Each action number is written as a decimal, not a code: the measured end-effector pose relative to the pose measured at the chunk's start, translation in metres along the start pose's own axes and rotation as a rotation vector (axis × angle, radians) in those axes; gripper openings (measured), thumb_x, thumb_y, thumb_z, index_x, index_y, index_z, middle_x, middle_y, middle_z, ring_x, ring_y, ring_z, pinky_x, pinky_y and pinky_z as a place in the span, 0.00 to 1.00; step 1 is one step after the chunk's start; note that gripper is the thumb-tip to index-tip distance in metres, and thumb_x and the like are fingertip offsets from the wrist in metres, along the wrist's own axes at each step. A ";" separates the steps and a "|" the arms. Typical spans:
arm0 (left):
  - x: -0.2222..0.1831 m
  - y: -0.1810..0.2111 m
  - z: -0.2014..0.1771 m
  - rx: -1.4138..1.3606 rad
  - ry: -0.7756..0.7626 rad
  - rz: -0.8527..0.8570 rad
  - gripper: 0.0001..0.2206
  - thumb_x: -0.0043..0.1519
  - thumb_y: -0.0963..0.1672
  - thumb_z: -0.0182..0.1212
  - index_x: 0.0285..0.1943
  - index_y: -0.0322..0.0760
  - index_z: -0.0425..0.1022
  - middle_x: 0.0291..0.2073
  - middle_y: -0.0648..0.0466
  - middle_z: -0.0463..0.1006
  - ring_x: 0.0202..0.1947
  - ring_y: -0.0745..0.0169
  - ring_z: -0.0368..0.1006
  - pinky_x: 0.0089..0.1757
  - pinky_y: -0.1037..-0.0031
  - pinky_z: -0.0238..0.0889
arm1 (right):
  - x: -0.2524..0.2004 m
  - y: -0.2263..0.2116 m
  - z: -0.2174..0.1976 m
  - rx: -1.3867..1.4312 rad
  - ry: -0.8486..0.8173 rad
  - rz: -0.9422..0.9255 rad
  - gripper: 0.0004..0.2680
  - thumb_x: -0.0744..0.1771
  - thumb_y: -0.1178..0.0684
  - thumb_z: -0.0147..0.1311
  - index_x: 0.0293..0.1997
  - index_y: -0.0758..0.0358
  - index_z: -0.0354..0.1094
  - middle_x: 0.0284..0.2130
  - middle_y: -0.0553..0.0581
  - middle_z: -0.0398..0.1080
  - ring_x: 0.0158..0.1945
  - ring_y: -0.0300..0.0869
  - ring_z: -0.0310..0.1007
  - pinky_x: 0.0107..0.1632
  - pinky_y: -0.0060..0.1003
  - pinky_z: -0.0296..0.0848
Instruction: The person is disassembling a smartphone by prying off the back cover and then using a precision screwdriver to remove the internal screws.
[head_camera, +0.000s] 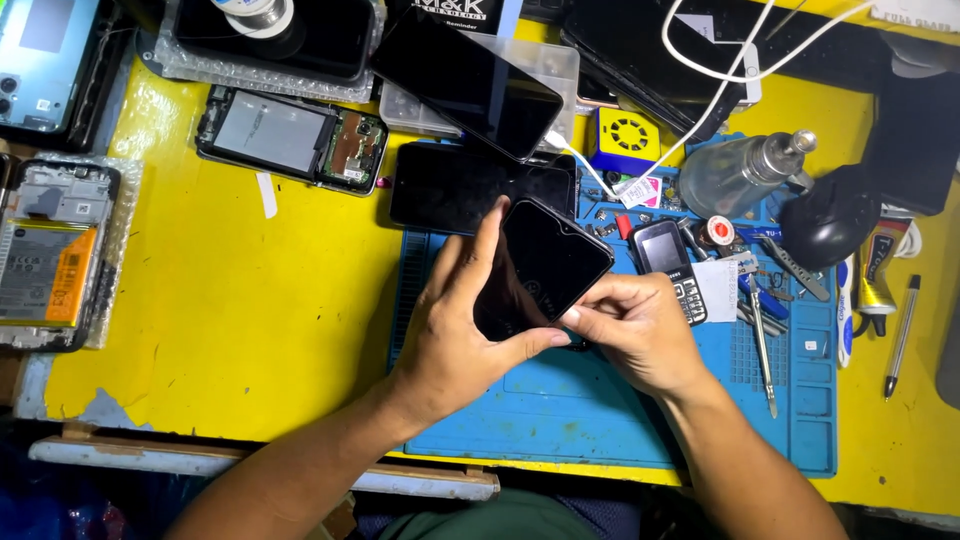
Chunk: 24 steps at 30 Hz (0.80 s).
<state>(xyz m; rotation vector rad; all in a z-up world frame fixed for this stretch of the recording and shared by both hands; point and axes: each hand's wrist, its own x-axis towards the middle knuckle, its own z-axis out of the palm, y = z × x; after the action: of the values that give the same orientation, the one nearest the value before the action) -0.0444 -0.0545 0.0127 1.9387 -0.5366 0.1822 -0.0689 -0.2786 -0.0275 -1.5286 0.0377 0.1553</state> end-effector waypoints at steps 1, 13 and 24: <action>0.000 0.000 0.000 0.000 -0.005 -0.015 0.53 0.47 0.49 0.84 0.78 0.36 0.49 0.68 0.41 0.67 0.70 0.44 0.66 0.68 0.62 0.59 | 0.001 0.000 0.000 0.019 -0.009 -0.002 0.03 0.63 0.62 0.66 0.30 0.68 0.76 0.16 0.51 0.69 0.20 0.30 0.58 0.26 0.25 0.56; -0.001 0.002 0.002 0.006 -0.043 -0.142 0.54 0.45 0.51 0.83 0.78 0.38 0.50 0.60 0.45 0.69 0.62 0.48 0.71 0.60 0.66 0.67 | 0.001 0.002 -0.001 0.088 -0.034 0.028 0.02 0.63 0.63 0.65 0.32 0.68 0.76 0.22 0.54 0.74 0.24 0.31 0.68 0.30 0.24 0.66; -0.001 0.000 0.003 -0.012 -0.055 -0.152 0.53 0.47 0.52 0.81 0.78 0.34 0.48 0.62 0.44 0.68 0.66 0.46 0.68 0.63 0.64 0.64 | 0.003 -0.001 0.001 0.161 -0.026 0.088 0.01 0.64 0.65 0.63 0.33 0.69 0.76 0.24 0.55 0.74 0.26 0.33 0.68 0.32 0.26 0.67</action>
<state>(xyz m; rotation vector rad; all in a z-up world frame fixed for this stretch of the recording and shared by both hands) -0.0459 -0.0572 0.0109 1.9683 -0.4231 0.0289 -0.0662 -0.2777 -0.0267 -1.3644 0.0952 0.2368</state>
